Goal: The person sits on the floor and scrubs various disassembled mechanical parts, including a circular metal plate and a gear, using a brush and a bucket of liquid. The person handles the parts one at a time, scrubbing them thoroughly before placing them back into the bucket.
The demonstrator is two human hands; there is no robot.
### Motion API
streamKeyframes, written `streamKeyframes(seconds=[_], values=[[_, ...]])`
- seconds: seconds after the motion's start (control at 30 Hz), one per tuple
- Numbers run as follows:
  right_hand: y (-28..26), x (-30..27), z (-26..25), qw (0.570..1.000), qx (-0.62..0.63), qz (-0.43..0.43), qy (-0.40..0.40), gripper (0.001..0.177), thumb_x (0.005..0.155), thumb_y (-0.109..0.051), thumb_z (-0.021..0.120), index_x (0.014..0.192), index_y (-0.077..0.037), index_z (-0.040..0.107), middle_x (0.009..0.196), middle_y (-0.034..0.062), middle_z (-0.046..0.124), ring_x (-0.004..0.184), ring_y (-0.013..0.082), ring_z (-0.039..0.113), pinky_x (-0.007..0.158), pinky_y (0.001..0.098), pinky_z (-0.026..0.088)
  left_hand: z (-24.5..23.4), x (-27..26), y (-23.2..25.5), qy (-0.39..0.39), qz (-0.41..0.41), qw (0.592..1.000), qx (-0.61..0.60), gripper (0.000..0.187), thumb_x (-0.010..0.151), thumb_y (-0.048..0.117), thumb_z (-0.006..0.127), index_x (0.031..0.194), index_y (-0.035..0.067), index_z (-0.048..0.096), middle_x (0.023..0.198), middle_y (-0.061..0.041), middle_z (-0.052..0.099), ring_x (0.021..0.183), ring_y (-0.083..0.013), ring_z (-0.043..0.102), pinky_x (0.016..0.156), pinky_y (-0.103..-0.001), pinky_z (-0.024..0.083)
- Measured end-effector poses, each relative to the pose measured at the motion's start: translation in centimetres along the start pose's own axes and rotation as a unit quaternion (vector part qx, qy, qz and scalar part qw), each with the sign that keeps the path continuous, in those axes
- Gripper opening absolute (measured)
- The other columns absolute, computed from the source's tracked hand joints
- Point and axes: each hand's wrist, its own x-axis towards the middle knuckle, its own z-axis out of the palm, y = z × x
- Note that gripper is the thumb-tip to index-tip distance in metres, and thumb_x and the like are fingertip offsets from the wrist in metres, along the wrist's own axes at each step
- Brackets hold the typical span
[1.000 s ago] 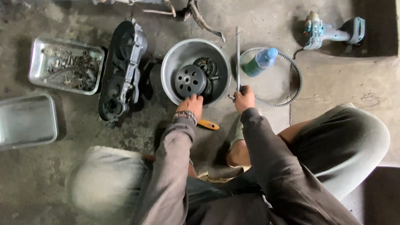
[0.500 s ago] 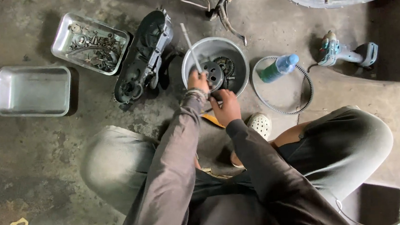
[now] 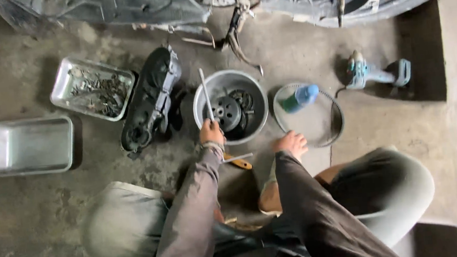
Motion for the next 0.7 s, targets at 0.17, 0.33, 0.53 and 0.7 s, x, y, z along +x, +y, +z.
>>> streamKeyframes(seconds=[0.17, 0.33, 0.53, 0.7], values=[[1.3, 3.3, 2.0, 0.993, -0.03, -0.066, 0.098, 0.021, 0.097, -0.018, 0.048, 0.1, -0.014, 0.069, 0.108, 0.0116, 0.066, 0.108, 0.0322, 0.052, 0.093, 0.0488, 0.035, 2.0, -2.2, 3.1, -0.043, -0.02, 0.999, 0.006, 0.048, 0.108, 0.027, 0.044, 0.147, -0.001, 0.045, 0.076, -0.016, 0.065, 0.052, -0.0216, 0.064, 0.044, -0.034, 0.059], [1.3, 1.0, -0.9, 0.958, 0.047, -0.169, 0.229, 0.006, 0.1, -0.022, 0.051, 0.102, -0.018, 0.054, 0.095, 0.0032, 0.061, 0.103, 0.0251, 0.054, 0.093, 0.0412, 0.041, 3.5, -2.5, 3.5, -0.053, -0.024, 0.997, 0.042, 0.051, 0.109, 0.031, 0.041, 0.15, -0.001, 0.043, 0.079, -0.015, 0.067, 0.054, -0.0192, 0.067, 0.045, -0.032, 0.062], [1.0, -0.4, -7.1, 0.908, 0.214, -0.131, 0.336, 0.022, 0.094, -0.017, 0.064, 0.114, -0.012, 0.055, 0.097, 0.007, 0.056, 0.096, 0.0283, 0.054, 0.085, 0.0412, 0.044, 5.0, -2.1, 3.7, -0.031, -0.004, 0.994, 0.106, 0.053, 0.106, 0.039, 0.045, 0.148, 0.005, 0.045, 0.089, -0.017, 0.072, 0.066, -0.0244, 0.074, 0.058, -0.035, 0.069], [0.7, 0.0, -11.6, 0.786, 0.385, -0.113, 0.47, 0.025, 0.095, -0.009, 0.061, 0.12, -0.013, 0.055, 0.102, 0.008, 0.057, 0.092, 0.0309, 0.058, 0.086, 0.042, 0.046, 4.7, -2.7, 4.8, -0.037, 0.043, 0.991, 0.121, 0.05, 0.109, 0.033, 0.041, 0.148, 0.002, 0.046, 0.095, -0.017, 0.071, 0.068, -0.0203, 0.073, 0.062, -0.034, 0.068]])
